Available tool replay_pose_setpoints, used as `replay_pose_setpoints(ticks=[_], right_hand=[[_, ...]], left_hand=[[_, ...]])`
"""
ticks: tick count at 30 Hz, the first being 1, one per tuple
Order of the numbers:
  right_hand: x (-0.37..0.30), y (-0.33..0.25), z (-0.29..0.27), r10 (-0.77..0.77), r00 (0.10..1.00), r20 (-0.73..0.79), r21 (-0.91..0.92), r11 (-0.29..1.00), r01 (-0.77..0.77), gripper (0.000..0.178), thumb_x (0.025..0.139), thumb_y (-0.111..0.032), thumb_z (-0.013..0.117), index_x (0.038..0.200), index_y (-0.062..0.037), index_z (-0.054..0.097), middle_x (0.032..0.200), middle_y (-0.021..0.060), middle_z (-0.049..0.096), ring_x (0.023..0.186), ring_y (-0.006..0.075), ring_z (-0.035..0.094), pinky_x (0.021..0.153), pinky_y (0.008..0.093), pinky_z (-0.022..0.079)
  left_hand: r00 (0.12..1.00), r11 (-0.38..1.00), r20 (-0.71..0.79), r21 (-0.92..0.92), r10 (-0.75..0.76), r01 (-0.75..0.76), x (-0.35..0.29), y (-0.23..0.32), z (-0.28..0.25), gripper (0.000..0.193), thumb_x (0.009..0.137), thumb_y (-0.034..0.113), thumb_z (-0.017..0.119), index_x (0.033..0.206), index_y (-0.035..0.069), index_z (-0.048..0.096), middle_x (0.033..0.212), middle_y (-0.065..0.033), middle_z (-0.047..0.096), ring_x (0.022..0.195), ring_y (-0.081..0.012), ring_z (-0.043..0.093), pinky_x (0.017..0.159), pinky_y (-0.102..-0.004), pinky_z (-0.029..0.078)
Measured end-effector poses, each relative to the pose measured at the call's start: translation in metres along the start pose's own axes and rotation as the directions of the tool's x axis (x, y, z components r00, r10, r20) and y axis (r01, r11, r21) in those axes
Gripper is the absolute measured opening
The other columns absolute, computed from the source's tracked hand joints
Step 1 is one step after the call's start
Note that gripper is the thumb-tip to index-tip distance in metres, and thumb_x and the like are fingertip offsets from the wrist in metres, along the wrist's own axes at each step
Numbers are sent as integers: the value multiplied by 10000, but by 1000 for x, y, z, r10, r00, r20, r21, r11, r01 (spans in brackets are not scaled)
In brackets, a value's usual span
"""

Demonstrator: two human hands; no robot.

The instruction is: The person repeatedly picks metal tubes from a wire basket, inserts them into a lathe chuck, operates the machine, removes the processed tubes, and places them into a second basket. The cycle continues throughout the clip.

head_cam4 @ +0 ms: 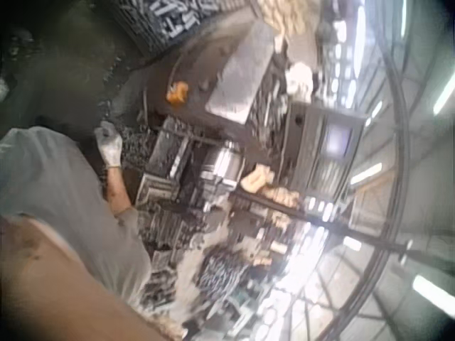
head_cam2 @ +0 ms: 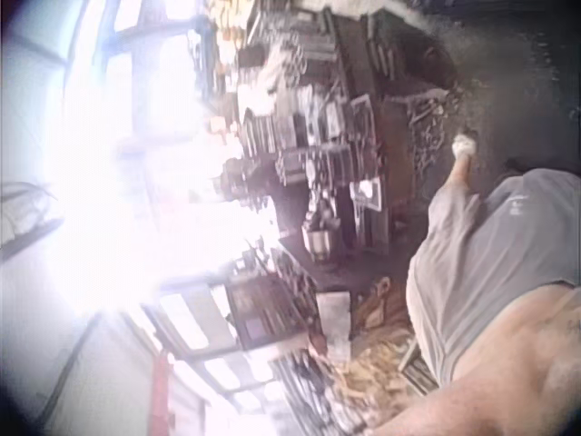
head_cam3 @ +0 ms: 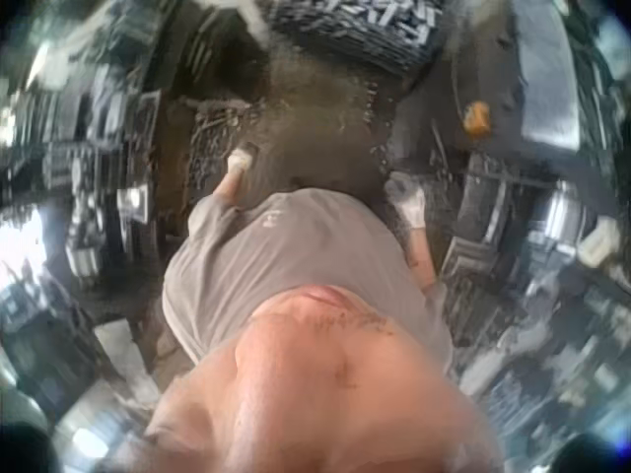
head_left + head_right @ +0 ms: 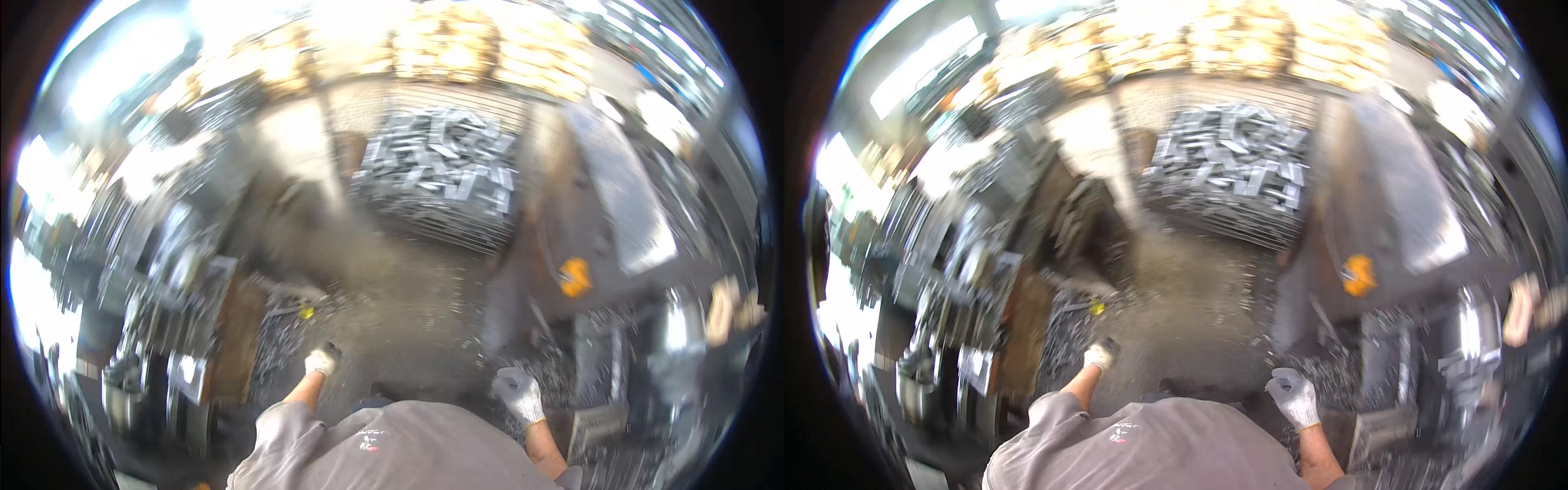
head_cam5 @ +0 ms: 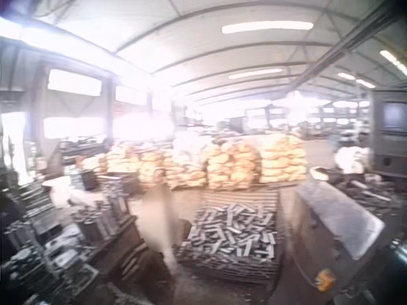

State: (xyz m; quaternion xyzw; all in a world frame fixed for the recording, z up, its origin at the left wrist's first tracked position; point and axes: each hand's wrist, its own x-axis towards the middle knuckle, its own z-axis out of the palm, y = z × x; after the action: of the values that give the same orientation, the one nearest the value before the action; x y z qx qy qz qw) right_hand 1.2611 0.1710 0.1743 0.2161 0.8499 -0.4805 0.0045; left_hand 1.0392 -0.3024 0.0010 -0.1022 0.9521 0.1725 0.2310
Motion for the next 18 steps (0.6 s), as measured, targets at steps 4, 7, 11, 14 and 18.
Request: replay_pose_setpoints(ticks=[4,7,11,14,18], right_hand=[[83,-70,123,-203,910,360,-183,942,283,404,894,-253,803,1197,10,757,1043,162,819,975,282,803,890,370,618],[103,-152,226,-258,778,572,-198,878,436,418,903,-303,782,1232,-46,761,1088,188,808,1026,303,798,932,377,617],[96,-247,324,-315,474,822,-124,714,689,446,908,-348,752,1257,-70,755,1076,175,803,1002,322,788,926,408,612],[94,-315,380,-139,130,982,-31,558,829,504,926,-366,675,1320,-58,734,1225,210,771,1158,396,734,1010,446,578],[109,-365,450,-298,-190,935,301,389,871,408,931,-352,708,1268,-127,753,1042,167,793,966,377,764,870,459,606]], left_hand=[[762,733,-277,-582,-586,352,-60,-236,-20,466,981,437,614,1216,67,772,1130,-243,783,1075,-407,756,909,-482,576],[379,-55,19,-995,-925,-85,-129,-350,9,504,1011,508,587,1230,99,785,1073,-107,765,952,-247,692,890,-425,543],[-308,36,232,-743,-923,-668,-261,-400,26,715,1093,568,451,1372,-65,630,1287,-229,729,1066,-370,714,945,-538,558],[-684,-23,130,-986,-718,-162,-344,-407,14,684,1115,575,441,1352,-38,629,1355,-330,664,1210,-504,671,1030,-567,540],[-643,142,-200,-980,-739,140,-382,-414,-10,619,1134,512,437,1382,-25,620,1371,-307,661,1256,-487,640,1076,-538,509]])
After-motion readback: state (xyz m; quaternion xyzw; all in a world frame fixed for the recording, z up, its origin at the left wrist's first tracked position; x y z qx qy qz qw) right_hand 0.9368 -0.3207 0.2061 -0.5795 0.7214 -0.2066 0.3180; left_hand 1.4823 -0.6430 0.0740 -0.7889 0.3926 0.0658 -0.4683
